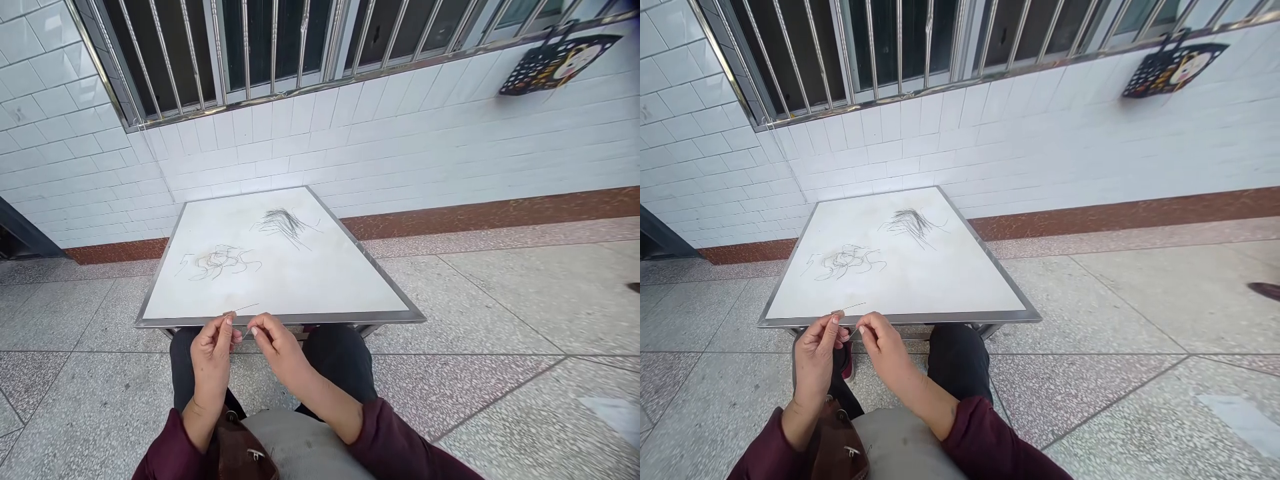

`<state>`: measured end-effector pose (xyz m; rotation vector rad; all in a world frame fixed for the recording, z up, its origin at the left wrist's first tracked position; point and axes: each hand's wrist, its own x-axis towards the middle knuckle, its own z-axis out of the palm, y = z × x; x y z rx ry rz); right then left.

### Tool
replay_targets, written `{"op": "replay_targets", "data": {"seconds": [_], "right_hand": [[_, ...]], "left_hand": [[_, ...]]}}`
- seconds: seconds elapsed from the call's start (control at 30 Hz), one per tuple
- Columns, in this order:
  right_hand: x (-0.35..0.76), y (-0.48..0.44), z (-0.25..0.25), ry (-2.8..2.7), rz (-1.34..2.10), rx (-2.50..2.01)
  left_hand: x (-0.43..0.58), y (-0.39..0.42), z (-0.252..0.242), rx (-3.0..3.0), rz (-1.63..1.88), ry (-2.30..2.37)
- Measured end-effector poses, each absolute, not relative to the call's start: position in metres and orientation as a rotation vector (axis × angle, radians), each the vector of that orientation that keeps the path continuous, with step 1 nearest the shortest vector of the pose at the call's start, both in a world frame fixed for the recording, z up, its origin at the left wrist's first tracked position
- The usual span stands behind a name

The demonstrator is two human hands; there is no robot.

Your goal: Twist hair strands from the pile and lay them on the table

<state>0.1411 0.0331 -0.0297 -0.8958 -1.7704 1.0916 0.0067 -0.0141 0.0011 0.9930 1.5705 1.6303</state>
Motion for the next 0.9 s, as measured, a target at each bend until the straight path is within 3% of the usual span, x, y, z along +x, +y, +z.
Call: {"op": "replay_targets", "data": {"seconds": [0.13,0.23,0.5,0.9], "right_hand": [[0.133,0.028,-0.029,-1.320,1.587,-0.848],[0.128,0.026,-0.027,-1.000,1.743,-0.790],[0.120,0.028,-0.021,-0.470,1.880,-0.700],[0.119,0.030,-0.017,-0.385,1.902,-0.624]], "left_hand": [[0.011,-0.012,0.000,1.001,1.676,1.560],[0.014,-0.012,-0.002,1.002,1.689,1.560],[0.019,-0.008,-0.001,1.004,1.694,1.541],[0.021,-0.009,0.002,1.057,1.714,1.513]]}}
